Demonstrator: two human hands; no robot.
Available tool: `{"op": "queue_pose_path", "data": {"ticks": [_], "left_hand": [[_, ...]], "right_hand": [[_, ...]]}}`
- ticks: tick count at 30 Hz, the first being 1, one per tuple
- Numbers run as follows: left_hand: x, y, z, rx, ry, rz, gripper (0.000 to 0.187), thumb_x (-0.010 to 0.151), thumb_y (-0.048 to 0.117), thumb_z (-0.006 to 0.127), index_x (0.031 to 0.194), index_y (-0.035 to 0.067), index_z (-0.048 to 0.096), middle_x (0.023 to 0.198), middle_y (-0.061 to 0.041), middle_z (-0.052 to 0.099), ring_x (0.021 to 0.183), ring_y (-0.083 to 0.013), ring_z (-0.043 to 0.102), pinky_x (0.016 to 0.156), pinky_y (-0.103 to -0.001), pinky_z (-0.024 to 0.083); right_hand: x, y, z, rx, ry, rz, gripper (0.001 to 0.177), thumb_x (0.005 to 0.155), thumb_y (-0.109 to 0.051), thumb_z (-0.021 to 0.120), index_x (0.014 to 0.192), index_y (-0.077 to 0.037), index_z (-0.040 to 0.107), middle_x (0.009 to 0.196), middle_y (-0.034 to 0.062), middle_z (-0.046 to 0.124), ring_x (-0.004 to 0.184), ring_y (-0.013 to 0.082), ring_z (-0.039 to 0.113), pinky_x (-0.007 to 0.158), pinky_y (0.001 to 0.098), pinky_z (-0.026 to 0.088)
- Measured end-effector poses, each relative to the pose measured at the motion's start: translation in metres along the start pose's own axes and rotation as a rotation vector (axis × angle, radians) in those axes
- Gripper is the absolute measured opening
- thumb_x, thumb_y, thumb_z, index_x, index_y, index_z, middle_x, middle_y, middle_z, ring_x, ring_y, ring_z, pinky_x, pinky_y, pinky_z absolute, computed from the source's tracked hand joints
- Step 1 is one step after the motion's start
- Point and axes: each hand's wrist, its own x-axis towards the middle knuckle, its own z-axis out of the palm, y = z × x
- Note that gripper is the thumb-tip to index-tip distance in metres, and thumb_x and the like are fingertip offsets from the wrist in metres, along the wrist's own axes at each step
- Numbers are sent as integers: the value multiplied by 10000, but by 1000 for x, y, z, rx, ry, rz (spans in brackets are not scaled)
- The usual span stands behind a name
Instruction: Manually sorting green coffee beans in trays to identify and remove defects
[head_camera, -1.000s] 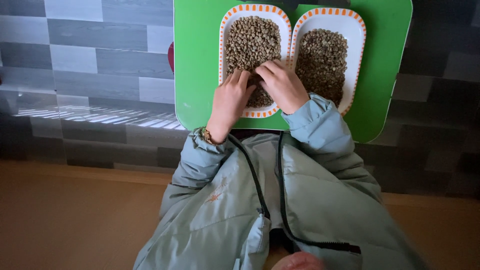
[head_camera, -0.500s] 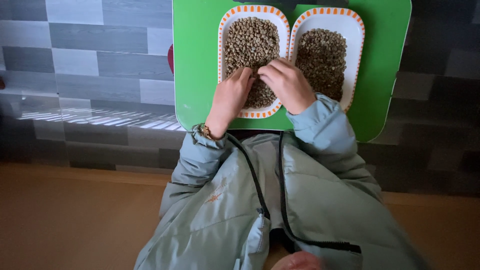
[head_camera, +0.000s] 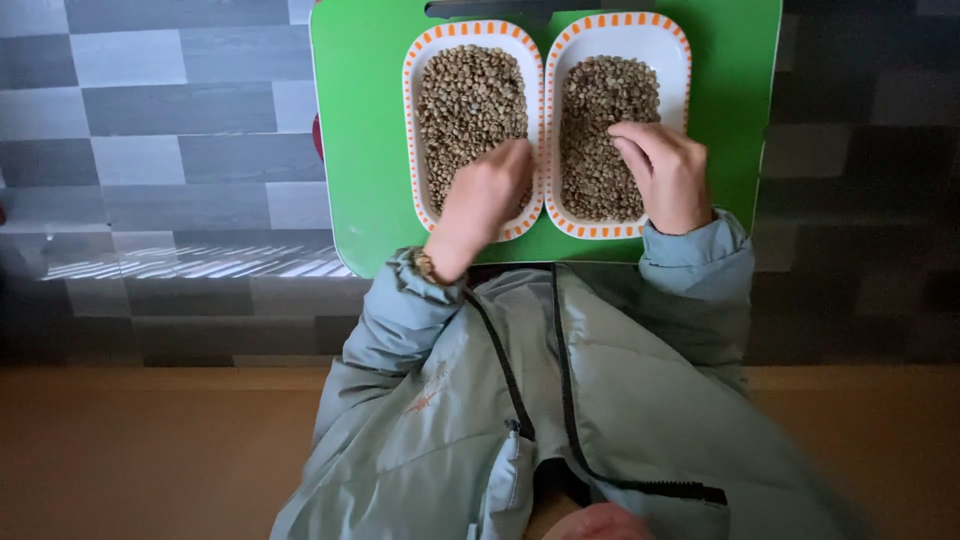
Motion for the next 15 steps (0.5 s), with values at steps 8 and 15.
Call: {"op": "queue_pose_path", "data": {"ticks": [8, 15], "left_hand": [[25, 40, 27, 17, 31, 169, 69, 1001, 232, 614, 1018, 176, 577, 847, 12, 666, 763, -224, 748, 579, -316, 604], [11, 26, 7, 26, -5, 80, 89, 983, 162, 644, 1054, 141, 594, 843, -30, 648, 751, -260, 740, 575, -364, 606]], "right_hand": [[-9, 7, 0, -5, 91, 42, 156, 1007, 62, 787, 1129, -31, 761, 941, 146, 746, 806, 350, 723, 675, 426, 604], [-14, 17, -3, -46, 109, 21, 185, 982, 49, 815, 1132, -32, 742, 957, 124, 736, 780, 332, 705, 618, 426, 586]]}}
